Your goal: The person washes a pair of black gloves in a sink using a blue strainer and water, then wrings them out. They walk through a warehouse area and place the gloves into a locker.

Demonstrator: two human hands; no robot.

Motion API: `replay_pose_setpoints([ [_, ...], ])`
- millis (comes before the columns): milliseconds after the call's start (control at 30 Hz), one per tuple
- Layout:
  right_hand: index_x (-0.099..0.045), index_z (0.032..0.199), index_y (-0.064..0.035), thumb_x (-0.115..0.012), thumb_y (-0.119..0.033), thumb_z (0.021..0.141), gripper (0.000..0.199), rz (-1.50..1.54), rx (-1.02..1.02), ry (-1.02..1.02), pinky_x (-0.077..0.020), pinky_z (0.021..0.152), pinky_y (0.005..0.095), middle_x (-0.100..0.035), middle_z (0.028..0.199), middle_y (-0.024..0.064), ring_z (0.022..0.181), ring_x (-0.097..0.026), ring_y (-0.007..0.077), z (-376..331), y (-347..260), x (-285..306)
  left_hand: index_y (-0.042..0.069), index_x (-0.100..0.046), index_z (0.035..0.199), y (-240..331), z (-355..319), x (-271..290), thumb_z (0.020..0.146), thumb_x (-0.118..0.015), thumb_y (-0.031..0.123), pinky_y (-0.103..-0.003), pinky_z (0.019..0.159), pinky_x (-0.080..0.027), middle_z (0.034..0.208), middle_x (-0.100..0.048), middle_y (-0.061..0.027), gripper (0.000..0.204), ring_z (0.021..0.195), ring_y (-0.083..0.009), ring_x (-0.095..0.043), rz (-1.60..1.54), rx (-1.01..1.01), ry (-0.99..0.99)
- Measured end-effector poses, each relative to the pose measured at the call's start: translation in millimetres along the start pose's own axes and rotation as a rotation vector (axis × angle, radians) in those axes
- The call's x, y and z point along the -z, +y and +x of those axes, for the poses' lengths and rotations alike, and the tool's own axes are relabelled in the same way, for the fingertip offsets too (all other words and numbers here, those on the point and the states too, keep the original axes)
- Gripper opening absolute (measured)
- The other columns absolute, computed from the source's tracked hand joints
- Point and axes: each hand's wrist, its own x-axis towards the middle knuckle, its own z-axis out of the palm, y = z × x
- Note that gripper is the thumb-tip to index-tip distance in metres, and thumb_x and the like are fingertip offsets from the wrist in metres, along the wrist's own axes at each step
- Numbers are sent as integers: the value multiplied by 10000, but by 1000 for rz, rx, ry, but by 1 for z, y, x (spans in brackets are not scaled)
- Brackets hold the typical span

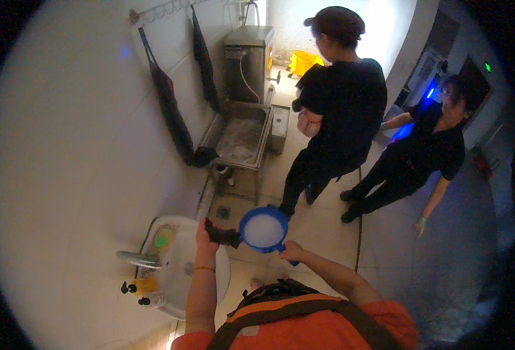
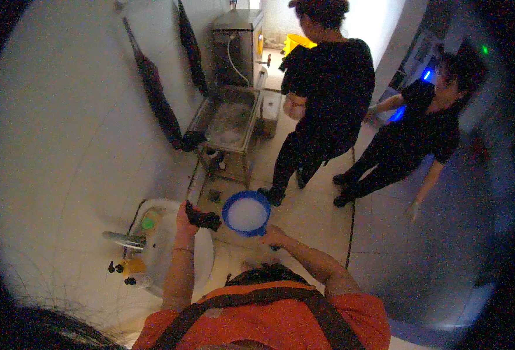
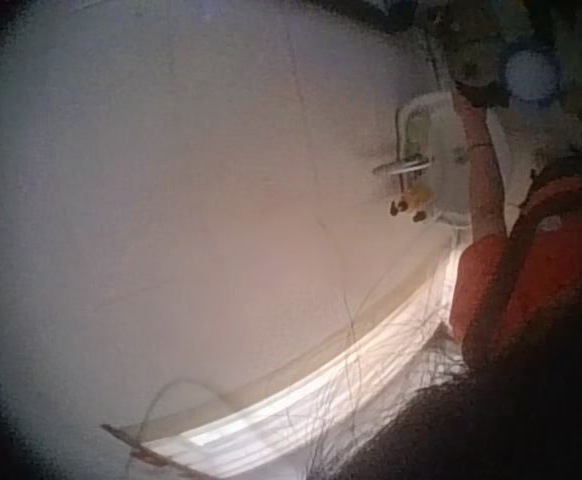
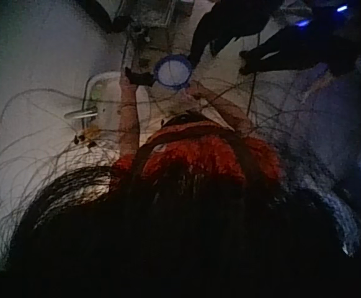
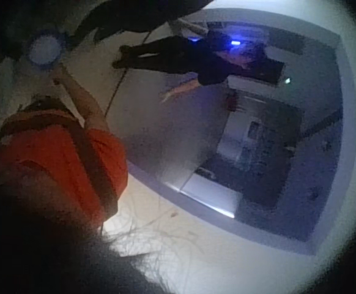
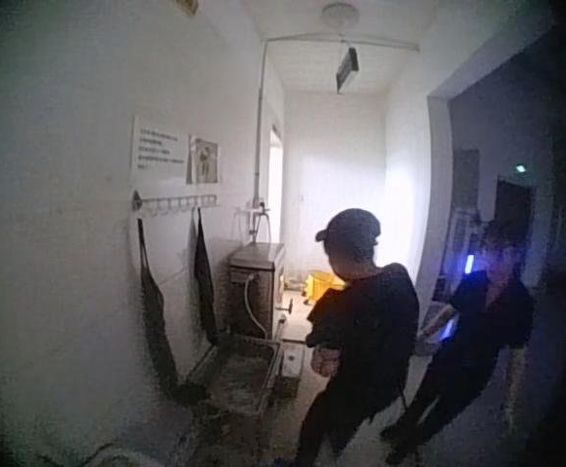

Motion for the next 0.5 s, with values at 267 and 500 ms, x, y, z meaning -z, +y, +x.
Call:
replay_pose_setpoints([
  [267,-647,772,-12,-695,-235,615,277,8,60,-24,-468,594,372,-638,720,137,663,-616,239,32,15,55,103,-511,846,-2,29,-34,882,-548,303,-402,599,-482,668,-521,-81,207,614,-246,-530,-39,-34,59],
  [500,-627,716,-3,-683,-218,624,240,47,108,101,-453,531,356,-606,639,111,590,-593,218,122,26,148,108,-501,841,-5,91,-94,889,-546,306,-405,619,-491,670,-511,-68,208,628,-231,-522,-49,-134,79],
])
